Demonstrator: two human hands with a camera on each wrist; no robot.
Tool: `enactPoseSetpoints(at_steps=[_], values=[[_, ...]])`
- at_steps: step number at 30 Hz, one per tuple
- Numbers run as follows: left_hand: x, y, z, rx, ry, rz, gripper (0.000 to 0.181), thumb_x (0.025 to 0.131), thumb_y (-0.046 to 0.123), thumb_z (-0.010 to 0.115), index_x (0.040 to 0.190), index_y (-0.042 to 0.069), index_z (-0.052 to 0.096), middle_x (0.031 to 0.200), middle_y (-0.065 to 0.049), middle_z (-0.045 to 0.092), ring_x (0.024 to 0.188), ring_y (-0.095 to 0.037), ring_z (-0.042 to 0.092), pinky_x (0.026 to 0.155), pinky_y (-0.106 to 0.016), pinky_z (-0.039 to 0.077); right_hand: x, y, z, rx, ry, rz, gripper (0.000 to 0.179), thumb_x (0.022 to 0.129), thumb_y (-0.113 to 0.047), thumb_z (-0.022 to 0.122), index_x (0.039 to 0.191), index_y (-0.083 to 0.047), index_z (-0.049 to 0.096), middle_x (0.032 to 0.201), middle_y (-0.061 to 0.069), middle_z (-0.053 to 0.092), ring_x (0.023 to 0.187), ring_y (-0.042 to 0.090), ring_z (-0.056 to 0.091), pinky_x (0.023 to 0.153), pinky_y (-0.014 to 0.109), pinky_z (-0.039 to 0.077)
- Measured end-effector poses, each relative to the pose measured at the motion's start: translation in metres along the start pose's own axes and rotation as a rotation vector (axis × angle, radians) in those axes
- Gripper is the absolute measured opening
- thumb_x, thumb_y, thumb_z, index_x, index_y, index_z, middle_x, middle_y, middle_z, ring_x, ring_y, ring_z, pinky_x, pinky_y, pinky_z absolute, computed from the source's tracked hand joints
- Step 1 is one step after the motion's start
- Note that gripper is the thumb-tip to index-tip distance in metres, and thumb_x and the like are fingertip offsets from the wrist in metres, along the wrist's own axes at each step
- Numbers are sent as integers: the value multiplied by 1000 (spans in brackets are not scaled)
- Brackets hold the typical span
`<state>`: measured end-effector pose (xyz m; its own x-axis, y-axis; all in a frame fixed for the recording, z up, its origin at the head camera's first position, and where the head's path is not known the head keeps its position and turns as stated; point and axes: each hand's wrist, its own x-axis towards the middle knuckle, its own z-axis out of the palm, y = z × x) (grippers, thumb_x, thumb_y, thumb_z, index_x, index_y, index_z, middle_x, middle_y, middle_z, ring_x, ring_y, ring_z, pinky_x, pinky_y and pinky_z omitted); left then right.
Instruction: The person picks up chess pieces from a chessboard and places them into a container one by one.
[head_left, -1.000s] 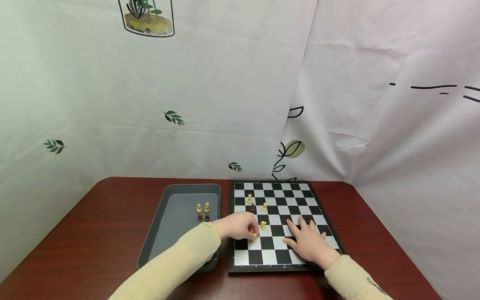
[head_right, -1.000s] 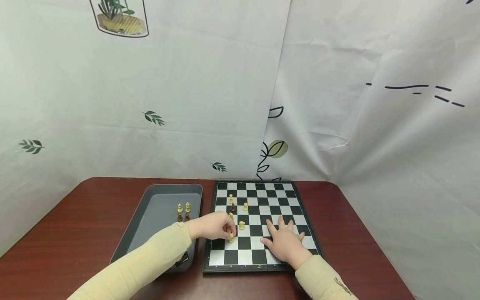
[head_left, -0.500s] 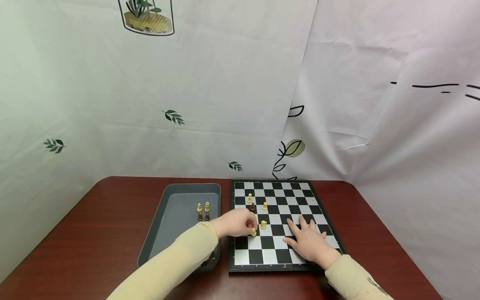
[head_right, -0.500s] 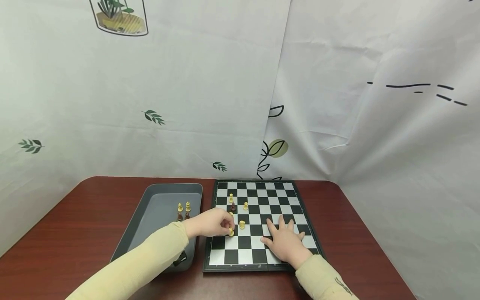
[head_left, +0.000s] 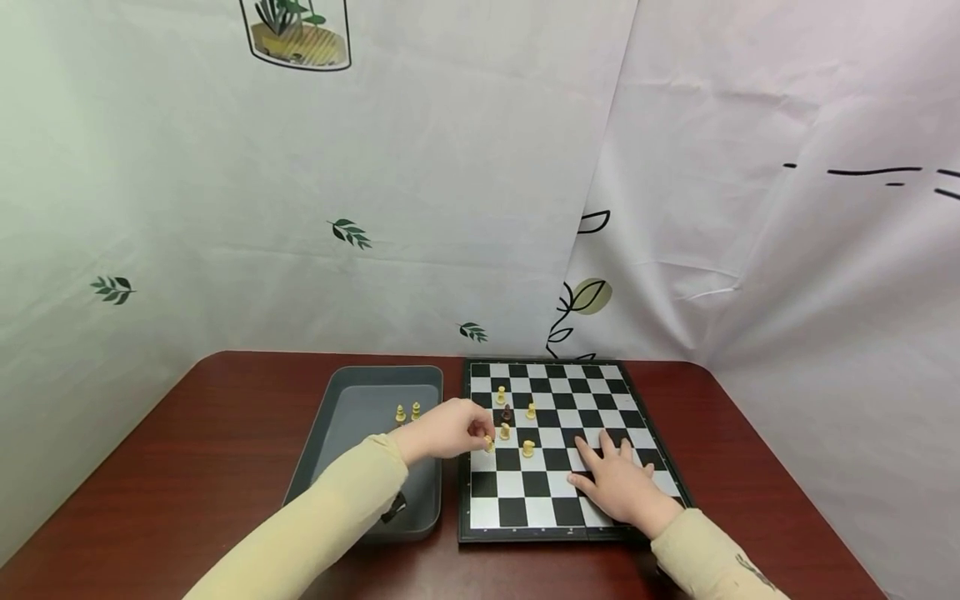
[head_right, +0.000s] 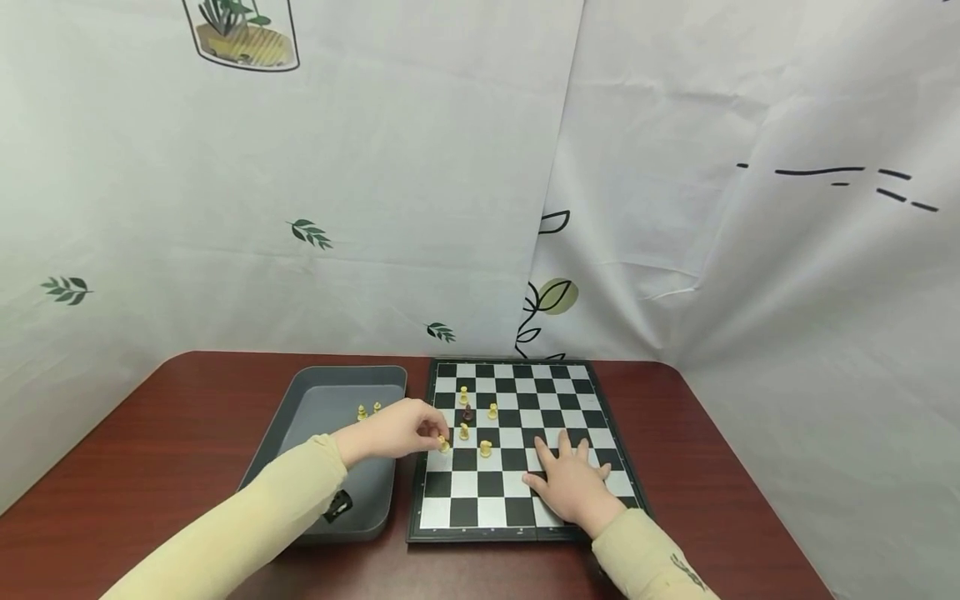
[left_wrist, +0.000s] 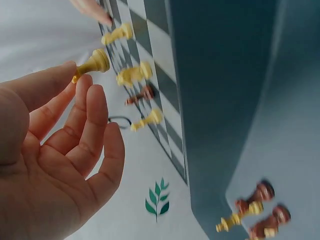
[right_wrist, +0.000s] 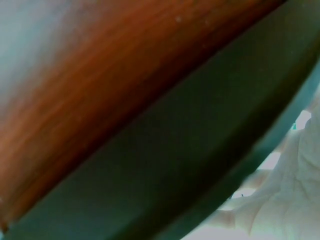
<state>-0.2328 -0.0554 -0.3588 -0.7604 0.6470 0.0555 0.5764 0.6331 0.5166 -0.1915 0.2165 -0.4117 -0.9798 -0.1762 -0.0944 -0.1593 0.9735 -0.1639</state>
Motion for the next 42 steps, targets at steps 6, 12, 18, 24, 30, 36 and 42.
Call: enactPoseSetpoints(at_steps=[6, 12, 18, 24, 30, 36, 42], values=[[-12, -12, -18, 22, 40, -34, 3, 86, 10, 67, 84, 10, 69, 69, 7, 58, 63, -6, 48, 59, -23, 42, 1, -1, -1, -9, 1, -3, 64, 91, -48, 54, 141, -9, 43, 144, 31, 32, 127, 62, 27, 83, 81, 25], [-27, -22, -38, 23, 67, -96, 4, 86, 8, 66, 84, 10, 69, 69, 5, 59, 59, -8, 50, 55, -23, 42, 1, -1, -4, -21, 4, 1, 64, 91, -47, 55, 141, -9, 43, 144, 32, 32, 126, 62, 28, 83, 80, 26], [-41, -36, -52, -69, 60, -148, 7, 90, 6, 62, 87, 7, 68, 75, -6, 66, 57, -17, 60, 54, -25, 47, 1, -1, -4, -27, 8, -1, 64, 91, -48, 55, 141, -9, 44, 144, 32, 32, 126, 62, 29, 83, 80, 27], [-52, -52, -61, -24, 96, -170, 7, 89, 7, 63, 89, 8, 70, 79, -4, 66, 66, -12, 56, 61, -28, 45, 1, 0, -3, -29, 9, 2, 64, 91, -47, 54, 141, -9, 43, 144, 32, 32, 126, 62, 28, 83, 80, 27], [-60, -71, -63, 14, 114, -214, 7, 89, 7, 63, 92, 6, 69, 77, 0, 62, 68, -11, 51, 62, -30, 43, 1, -1, -2, -20, 1, 2, 64, 91, -48, 54, 141, -9, 43, 144, 31, 32, 126, 62, 28, 83, 80, 26], [-64, -84, -63, 22, 115, -267, 7, 88, 5, 62, 91, 3, 68, 77, -1, 62, 68, -13, 51, 63, -31, 44, 0, -1, -1, -19, -3, 10, 65, 91, -49, 54, 141, -10, 43, 144, 31, 32, 126, 62, 28, 83, 80, 26], [-62, -93, -59, 9, 111, -309, 4, 88, 4, 63, 87, 3, 67, 77, -3, 62, 69, -14, 51, 63, -32, 44, -1, -3, 0, -14, -5, 16, 65, 90, -50, 54, 141, -10, 43, 144, 31, 32, 126, 62, 28, 84, 80, 25]])
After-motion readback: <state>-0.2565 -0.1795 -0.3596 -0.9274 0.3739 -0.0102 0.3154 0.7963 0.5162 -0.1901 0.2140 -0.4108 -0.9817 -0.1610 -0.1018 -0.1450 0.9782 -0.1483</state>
